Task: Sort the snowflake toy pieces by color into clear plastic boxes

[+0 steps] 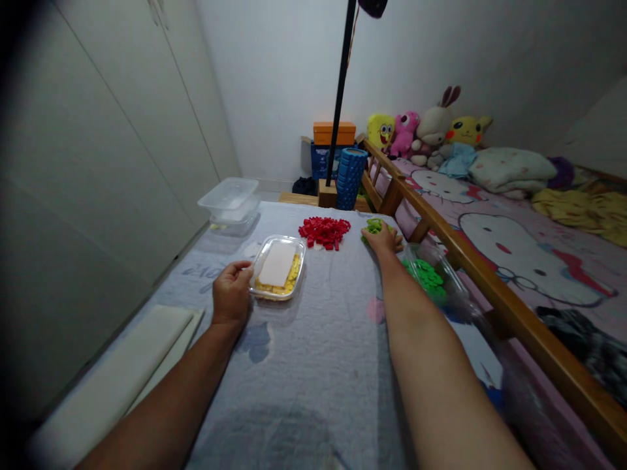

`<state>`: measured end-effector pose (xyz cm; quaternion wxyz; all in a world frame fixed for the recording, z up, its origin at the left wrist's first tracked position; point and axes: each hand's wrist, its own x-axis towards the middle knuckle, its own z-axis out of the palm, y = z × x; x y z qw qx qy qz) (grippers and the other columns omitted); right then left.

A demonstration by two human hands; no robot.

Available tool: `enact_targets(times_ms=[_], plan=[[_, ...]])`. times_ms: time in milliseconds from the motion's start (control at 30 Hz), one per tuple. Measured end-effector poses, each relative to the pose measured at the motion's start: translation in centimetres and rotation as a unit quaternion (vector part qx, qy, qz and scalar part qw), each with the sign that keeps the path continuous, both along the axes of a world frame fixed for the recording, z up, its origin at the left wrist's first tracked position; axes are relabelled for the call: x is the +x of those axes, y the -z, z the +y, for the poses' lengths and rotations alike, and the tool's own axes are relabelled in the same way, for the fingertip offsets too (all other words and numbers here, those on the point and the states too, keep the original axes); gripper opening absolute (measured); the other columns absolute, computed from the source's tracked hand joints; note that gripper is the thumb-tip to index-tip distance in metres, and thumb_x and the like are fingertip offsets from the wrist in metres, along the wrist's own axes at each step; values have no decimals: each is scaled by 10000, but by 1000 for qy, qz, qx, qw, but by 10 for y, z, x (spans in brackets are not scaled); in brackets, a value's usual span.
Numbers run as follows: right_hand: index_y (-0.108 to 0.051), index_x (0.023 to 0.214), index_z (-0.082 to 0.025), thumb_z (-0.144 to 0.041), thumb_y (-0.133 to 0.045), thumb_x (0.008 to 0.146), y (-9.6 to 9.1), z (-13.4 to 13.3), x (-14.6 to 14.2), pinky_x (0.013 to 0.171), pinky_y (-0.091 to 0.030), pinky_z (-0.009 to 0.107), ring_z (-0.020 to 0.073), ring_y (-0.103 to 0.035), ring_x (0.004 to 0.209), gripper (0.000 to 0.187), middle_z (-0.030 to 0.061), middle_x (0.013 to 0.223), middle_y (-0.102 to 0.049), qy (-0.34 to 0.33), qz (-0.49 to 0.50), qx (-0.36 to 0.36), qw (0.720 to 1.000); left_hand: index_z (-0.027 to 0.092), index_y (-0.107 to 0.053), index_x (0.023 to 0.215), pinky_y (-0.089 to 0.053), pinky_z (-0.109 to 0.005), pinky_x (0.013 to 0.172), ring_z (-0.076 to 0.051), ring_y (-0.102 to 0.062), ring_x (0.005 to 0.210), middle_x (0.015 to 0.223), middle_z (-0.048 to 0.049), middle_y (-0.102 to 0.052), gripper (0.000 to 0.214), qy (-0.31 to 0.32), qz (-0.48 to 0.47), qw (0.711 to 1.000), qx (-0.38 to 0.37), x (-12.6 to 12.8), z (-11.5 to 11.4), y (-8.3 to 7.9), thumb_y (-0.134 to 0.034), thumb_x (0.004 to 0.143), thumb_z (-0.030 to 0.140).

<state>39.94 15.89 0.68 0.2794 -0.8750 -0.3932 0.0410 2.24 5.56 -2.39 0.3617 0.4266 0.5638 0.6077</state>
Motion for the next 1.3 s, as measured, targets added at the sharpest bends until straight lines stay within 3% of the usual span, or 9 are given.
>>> enact_targets(times_ms=[167, 367, 567, 733, 900, 1033, 1167, 1233, 1300], plan=[[-618, 1430, -287, -576, -700, 836, 5, -12, -9, 1125, -308, 632, 396, -444, 1343, 665, 165, 1511, -503, -5, -36, -3, 999, 178, -699, 902, -359, -241, 525, -126, -433, 529, 587, 55, -480, 298, -2, 6, 1000, 1, 0, 0, 1, -677, 736, 425], [-704, 1342, -262, -396, -587, 887, 11, -35, -23, 1128, -340, 581, 371, -489, 1316, 490, 136, 1457, -567, -31, -57, 1, 998, 176, -706, 913, -358, -244, 535, -128, -429, 537, 591, 56, -478, 316, -8, 9, 1000, 2, 0, 0, 0, -668, 722, 425], [-751, 1259, -253, -356, -560, 889, 13, -68, -42, 1089, -381, 534, 347, -521, 1279, 428, 124, 1375, -644, -68, -74, 3, 995, 176, -702, 902, -364, -250, 550, -130, -433, 545, 597, 54, -474, 318, -5, 9, 1000, 2, 1, 1, -1, -658, 715, 430], [-779, 1201, -252, -351, -587, 889, 14, -98, -62, 1048, -413, 486, 334, -581, 1219, 379, 129, 1293, -707, -126, -76, -9, 989, 176, -703, 886, -361, -254, 557, -133, -427, 548, 584, 58, -463, 305, -12, 18, 1000, 4, 2, 0, -5, -648, 706, 417], [-804, 1102, -276, -365, -686, 856, 15, -134, -82, 980, -459, 428, 319, -629, 1160, 286, 109, 1206, -737, -237, -68, -7, 969, 178, -698, 862, -341, -255, 540, -130, -414, 535, 569, 61, -452, 290, -14, 19, 1000, -2, 3, -2, -10, -646, 699, 412], [-796, 1124, -278, -477, -840, 740, -3, -159, -84, 1015, -490, 441, 343, -620, 1226, 435, 112, 1311, -680, -355, -9, -59, 933, 174, -705, 873, -348, -255, 538, -132, -435, 537, 577, 57, -474, 306, -16, 22, 1000, 0, 2, -1, -7, -652, 701, 422], [-740, 1254, -268, -577, -834, 740, -37, -156, -69, 1178, -409, 434, 318, -533, 1386, 607, 100, 1511, -556, -482, 68, -129, 864, 164, -707, 894, -360, -258, 537, -132, -441, 536, 586, 58, -488, 338, -13, 16, 1000, -3, 1, 2, -1, -660, 696, 434], [-707, 1296, -258, -576, -777, 807, -49, -138, -60, 1210, -374, 414, 293, -521, 1402, 587, 93, 1514, -557, -486, 67, -113, 864, 160, -709, 910, -362, -258, 540, -131, -442, 537, 589, 57, -493, 349, -13, 18, 1000, -3, 1, 2, 0, -659, 699, 434], [-696, 1294, -234, -518, -719, 868, -53, -111, -53, 1198, -381, 409, 279, -546, 1369, 513, 100, 1440, -614, -434, 48, -86, 895, 158, -711, 920, -368, -257, 551, -130, -449, 544, 597, 55, -501, 354, -14, 21, 1000, -2, 0, 2, 0, -660, 704, 434]])
